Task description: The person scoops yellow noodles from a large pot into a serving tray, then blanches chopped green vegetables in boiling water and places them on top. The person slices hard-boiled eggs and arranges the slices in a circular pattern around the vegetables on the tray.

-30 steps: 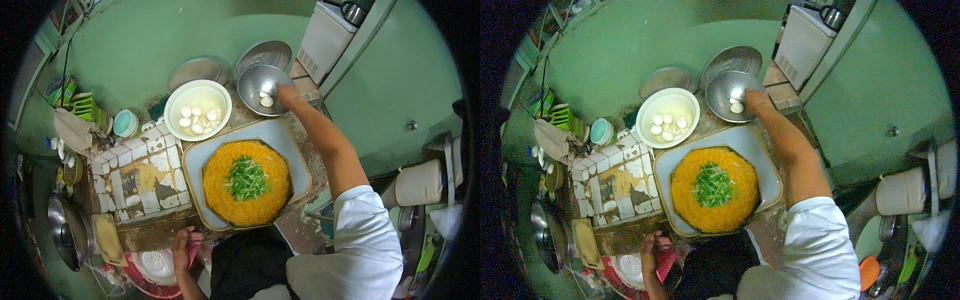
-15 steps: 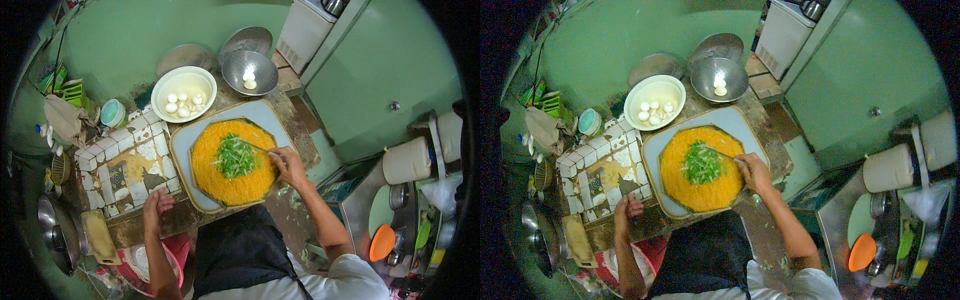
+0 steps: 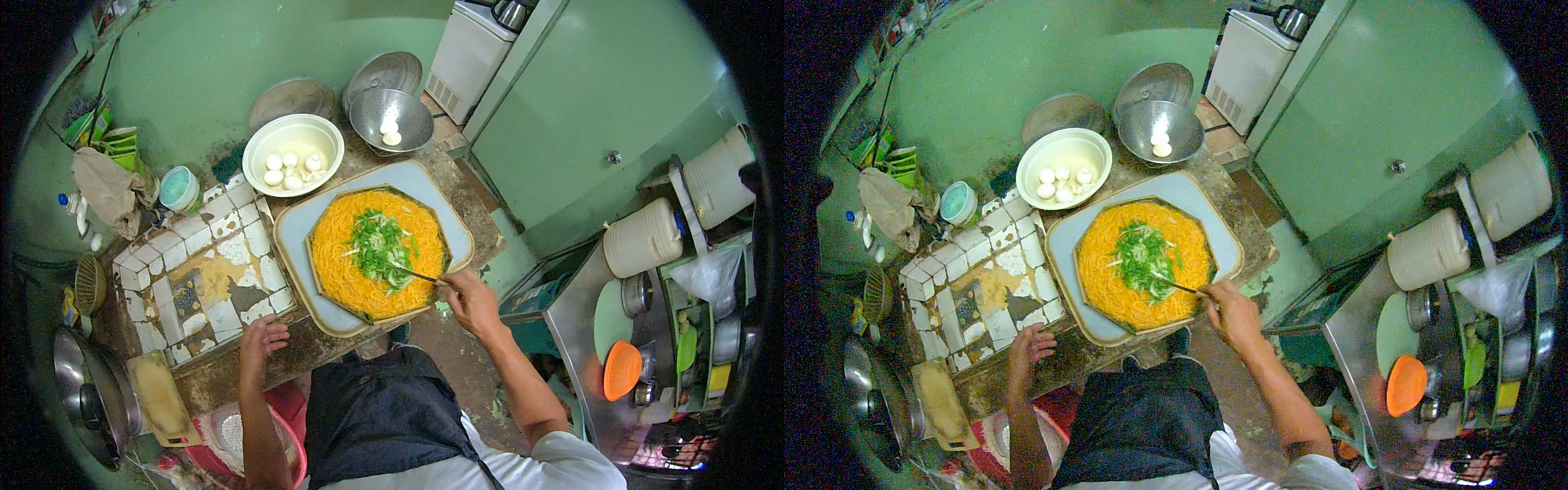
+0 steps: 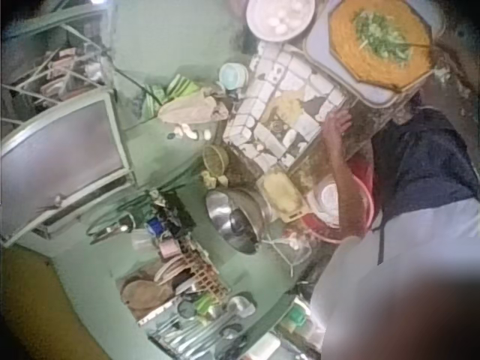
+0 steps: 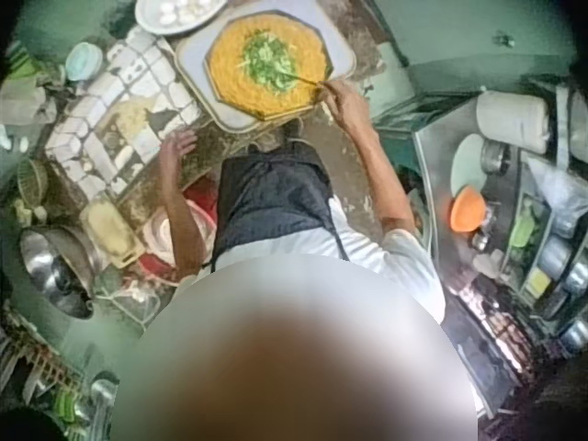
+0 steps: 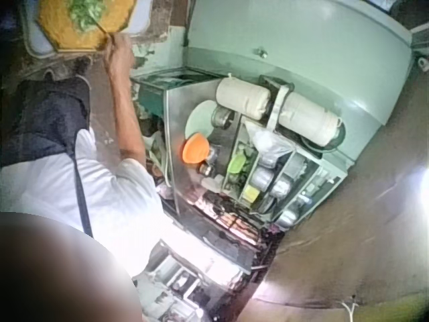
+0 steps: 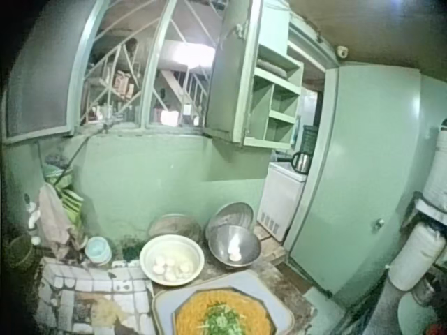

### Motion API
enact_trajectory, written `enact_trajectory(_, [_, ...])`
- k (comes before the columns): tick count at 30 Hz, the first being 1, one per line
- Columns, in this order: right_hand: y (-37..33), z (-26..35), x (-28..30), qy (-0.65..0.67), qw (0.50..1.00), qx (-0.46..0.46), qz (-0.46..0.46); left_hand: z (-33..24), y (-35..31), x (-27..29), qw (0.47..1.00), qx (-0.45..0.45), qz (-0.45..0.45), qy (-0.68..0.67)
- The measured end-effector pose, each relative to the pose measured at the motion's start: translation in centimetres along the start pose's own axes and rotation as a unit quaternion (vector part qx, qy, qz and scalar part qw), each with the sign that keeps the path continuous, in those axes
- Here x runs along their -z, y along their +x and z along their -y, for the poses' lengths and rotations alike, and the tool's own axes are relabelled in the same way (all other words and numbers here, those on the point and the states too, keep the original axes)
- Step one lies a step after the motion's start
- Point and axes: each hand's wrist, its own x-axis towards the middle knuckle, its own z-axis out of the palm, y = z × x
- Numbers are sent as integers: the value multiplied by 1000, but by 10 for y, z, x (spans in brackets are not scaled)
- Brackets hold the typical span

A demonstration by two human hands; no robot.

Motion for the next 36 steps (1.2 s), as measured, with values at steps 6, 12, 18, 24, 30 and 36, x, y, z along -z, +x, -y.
enact_trajectory(6, [35, -23, 1, -28, 995, -6, -93, -4, -4, -6, 1000, -20, -18, 7])
enact_trajectory(12, [92, -17, 0, -30, 991, 133, -4, -4, -3, -31, 999, 0, -44, 3])
enact_trajectory(18, [155, -45, 10, 6, 977, 209, 44, -2, -8, -60, 997, -16, -77, -18])
enact_trajectory(24, [170, -36, 10, 1, 983, 177, 41, 16, -25, -77, 991, 6, -126, -54])
enact_trajectory(30, [112, -36, 29, 72, 992, 65, 76, 18, -32, -78, 988, 10, -146, -44])
enact_trajectory(36, [83, -5, -1, 92, 994, 5, 58, 4, -9, -68, 998, -3, -68, -10])
